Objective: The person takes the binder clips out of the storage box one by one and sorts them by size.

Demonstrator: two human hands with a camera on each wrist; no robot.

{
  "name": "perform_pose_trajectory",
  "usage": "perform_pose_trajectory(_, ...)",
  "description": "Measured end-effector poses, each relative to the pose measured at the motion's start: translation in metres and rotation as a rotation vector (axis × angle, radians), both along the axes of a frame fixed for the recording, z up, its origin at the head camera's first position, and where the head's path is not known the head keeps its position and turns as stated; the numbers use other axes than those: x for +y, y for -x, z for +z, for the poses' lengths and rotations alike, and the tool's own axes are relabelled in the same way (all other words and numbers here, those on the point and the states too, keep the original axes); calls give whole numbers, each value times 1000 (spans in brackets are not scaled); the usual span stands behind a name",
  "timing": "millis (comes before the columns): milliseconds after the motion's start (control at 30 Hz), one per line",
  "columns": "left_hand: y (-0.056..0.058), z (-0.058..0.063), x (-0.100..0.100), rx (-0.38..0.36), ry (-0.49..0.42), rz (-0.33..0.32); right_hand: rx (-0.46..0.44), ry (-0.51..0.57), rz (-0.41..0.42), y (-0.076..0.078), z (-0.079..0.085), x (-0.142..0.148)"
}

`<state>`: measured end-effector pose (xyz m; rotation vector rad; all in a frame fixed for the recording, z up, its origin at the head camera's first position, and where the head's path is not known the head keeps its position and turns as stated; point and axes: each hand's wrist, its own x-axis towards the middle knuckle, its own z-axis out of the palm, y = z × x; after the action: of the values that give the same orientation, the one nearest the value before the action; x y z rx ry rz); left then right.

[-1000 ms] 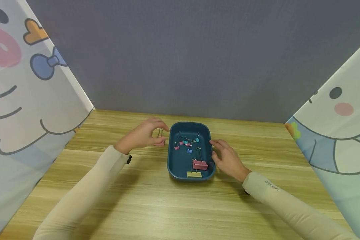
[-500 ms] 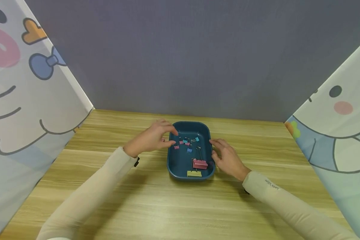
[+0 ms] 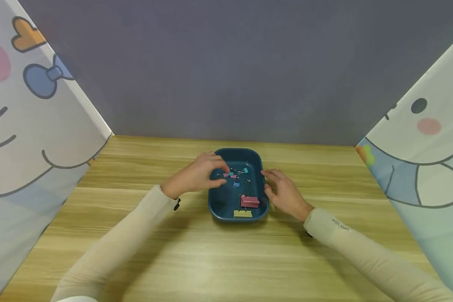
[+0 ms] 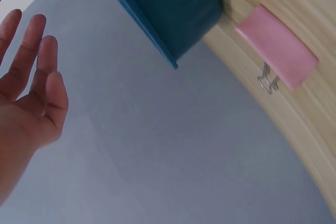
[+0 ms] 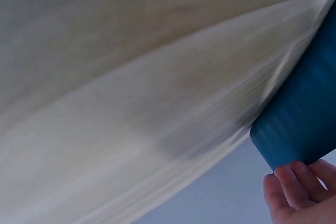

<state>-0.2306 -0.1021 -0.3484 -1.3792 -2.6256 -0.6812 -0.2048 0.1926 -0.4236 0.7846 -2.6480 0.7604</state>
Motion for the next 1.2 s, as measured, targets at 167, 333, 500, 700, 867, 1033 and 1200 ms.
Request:
perform_pose_trajectory(167,-2,-4,8,11,44,18,3,-2,3,0,0,-1)
perform_pose_trajectory(333,-4,-7,17,-38,86,18,-6,1,-2,-1,1,-2)
perform_pose_trajectory(500,-3,-10,26,-114,112,17,-6,12,-2,-1,2,-1)
perform_pose_trajectory(700,-5,-14,34,-161,176,56,1,14,1,-1,2,-1)
perform_pose_trajectory(867,-8,-16,37,-181,200,82,-2,19,-1,-2,2,-2)
perform_pose_trajectory(1033,-9,-21,41,-196,241,104,-11,21,-2,-3,2,-2)
perform_pose_trajectory(1200,-10,-28,47,-184,278,85,-6,22,-3,-4,0,-1)
